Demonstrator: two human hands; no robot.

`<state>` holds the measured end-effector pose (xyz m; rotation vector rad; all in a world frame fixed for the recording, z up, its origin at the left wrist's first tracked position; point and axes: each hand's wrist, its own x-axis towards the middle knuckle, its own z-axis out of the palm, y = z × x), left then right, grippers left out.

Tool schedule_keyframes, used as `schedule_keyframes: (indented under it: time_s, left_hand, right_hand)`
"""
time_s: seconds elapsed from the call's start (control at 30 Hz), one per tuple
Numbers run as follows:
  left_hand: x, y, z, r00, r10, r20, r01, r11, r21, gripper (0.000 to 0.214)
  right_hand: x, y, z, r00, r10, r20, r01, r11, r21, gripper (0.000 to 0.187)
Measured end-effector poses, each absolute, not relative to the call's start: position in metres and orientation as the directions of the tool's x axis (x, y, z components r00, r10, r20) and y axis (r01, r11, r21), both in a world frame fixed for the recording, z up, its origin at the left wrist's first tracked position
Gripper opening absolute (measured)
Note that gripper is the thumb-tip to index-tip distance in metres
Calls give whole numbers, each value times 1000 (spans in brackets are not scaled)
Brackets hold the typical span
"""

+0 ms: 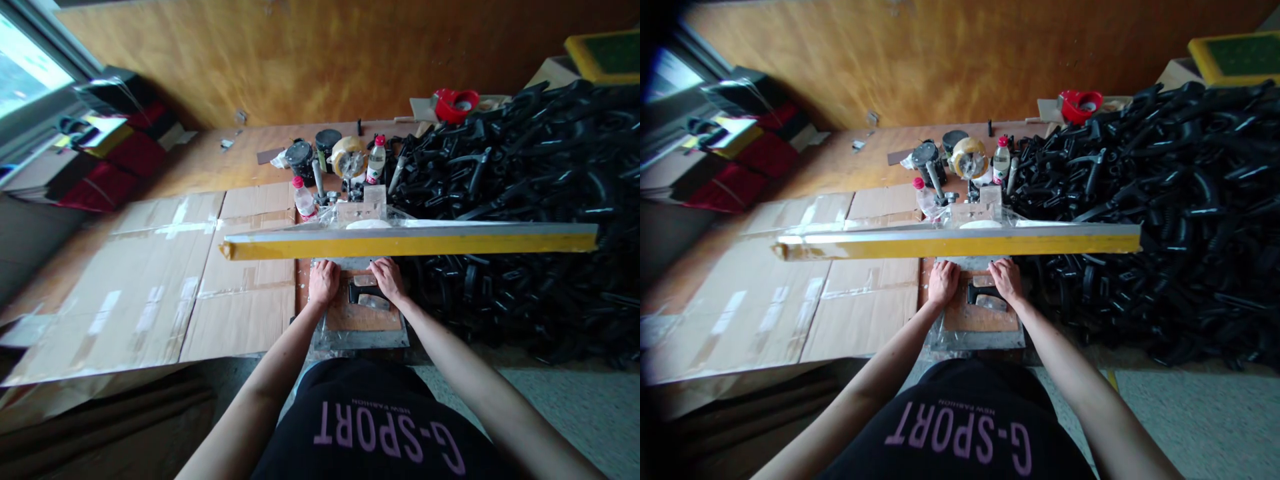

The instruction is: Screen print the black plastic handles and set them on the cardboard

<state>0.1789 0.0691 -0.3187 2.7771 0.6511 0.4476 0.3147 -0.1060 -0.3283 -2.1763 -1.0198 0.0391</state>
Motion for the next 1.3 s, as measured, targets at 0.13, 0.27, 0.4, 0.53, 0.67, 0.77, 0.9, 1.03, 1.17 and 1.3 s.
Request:
schedule_keyframes:
  time_s: [0.13,0.27,0.4,0.53,0.67,0.77,0.9,1.03,1.17,1.3]
  left_hand:
    - [179,69,-317,850,473,233,394,-864,314,28]
    - [179,69,-318,847,482,223,405,-857,318,29]
    - [180,69,-317,852,479,210,402,-857,322,29]
    - [178,68,-314,861,468,202,392,-861,324,29]
    - [178,64,-311,873,448,191,376,-869,322,28]
    - [180,61,-312,897,402,183,327,-884,335,29]
    - [183,62,-315,919,348,184,266,-893,364,27]
    - [184,63,-315,914,360,187,274,-888,370,27]
    - [185,63,-316,903,390,178,304,-876,374,28]
    - [188,64,-322,898,412,155,331,-864,378,26]
  right_hand:
    - [314,-106,-329,703,669,241,633,-434,-641,50]
    - [314,-105,-330,703,672,233,629,-435,-645,50]
    - [313,-105,-330,699,674,240,633,-426,-647,49]
    - [313,-107,-328,711,661,242,623,-432,-652,50]
    - [313,-108,-325,705,666,242,619,-412,-669,53]
    - [312,-108,-324,703,666,251,623,-405,-669,55]
    - [311,-107,-323,699,664,265,638,-412,-651,56]
    - [310,-107,-325,696,666,268,648,-423,-634,55]
    - [310,-107,-328,708,659,253,642,-451,-620,54]
    - [309,-106,-326,708,668,230,635,-458,-622,54]
